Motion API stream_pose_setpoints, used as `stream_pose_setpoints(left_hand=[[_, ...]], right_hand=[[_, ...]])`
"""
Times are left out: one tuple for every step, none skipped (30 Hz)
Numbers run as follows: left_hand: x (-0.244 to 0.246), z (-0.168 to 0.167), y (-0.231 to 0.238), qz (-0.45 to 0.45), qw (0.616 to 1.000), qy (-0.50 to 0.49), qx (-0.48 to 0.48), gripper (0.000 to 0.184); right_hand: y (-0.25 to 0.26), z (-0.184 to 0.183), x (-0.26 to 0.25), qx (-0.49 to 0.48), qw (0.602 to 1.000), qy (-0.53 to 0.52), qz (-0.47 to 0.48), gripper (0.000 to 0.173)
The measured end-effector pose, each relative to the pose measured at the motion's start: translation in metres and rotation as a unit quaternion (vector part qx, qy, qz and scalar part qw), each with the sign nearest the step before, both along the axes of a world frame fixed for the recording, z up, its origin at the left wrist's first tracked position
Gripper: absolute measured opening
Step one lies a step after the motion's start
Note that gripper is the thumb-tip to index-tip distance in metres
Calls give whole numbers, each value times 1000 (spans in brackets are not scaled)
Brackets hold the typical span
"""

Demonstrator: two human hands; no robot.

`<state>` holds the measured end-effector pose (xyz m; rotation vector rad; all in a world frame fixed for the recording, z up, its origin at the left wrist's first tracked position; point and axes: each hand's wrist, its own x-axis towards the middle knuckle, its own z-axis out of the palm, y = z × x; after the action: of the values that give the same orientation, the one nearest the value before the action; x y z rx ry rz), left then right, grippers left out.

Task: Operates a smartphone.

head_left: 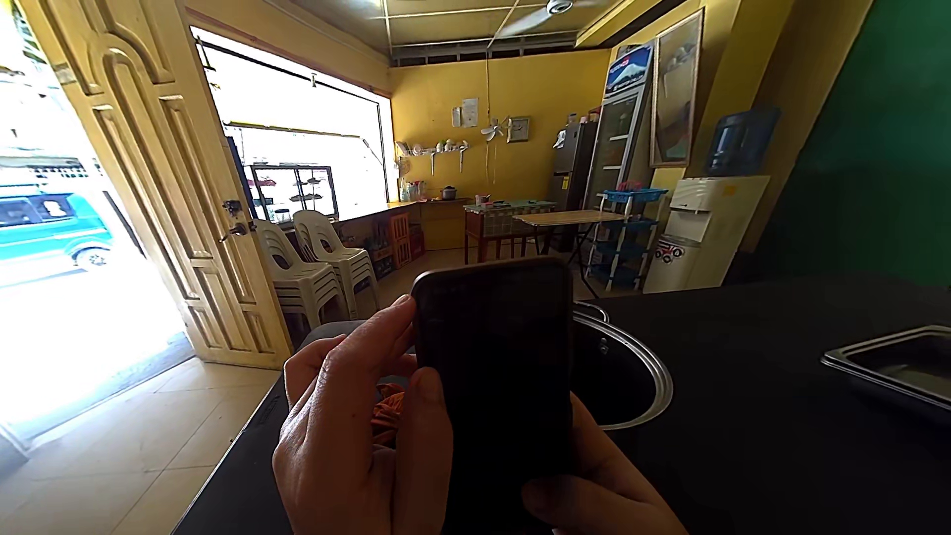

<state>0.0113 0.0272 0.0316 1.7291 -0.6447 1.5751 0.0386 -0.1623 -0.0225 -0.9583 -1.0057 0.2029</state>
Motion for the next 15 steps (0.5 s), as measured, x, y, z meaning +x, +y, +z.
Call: stream_pose_setpoints(left_hand=[[0,0,0,1,1000,2,0,33],[0,0,1,0,1000,3,0,33],[-1,0,1,1,1000,5,1,33],[0,0,1,-1,1000,5,1,33],[0,0,1,-5,1000,5,0,33],[0,0,1,-7,1000,5,0,33],[-1,0,1,-7,1000,5,-1,33],[-1,0,0,-8,1000,6,-2,33],[-1,0,0,-9,1000,6,-2,33],[-1,0,1,-9,1000,7,-2,33],[-1,0,1,-9,1000,7,-2,33],[-1,0,0,-11,1000,8,-2,33],[-1,0,0,-12,1000,8,-3,33],[-1,0,0,-12,1000,8,-4,33],[-1,0,0,-11,1000,8,-4,33]], right_hand=[[0,0,0,0,1000,0,0,53],[0,1,-1,0,1000,2,0,53],[0,1,-1,1,1000,4,1,54],[0,1,-1,2,1000,4,1,55],[0,1,-1,4,1000,3,1,55],[0,1,-1,5,1000,1,1,56],[0,1,-1,5,1000,0,2,56],[0,1,-1,3,1000,-1,2,55],[0,0,-1,2,1000,-2,1,56],[0,1,-1,0,1000,-1,0,56],[0,1,-1,-1,1000,0,0,56],[0,1,-1,-1,1000,1,1,57],[0,1,-1,0,1000,1,3,58],[0,1,-1,2,1000,2,4,59],[0,1,-1,3,1000,3,3,59]])
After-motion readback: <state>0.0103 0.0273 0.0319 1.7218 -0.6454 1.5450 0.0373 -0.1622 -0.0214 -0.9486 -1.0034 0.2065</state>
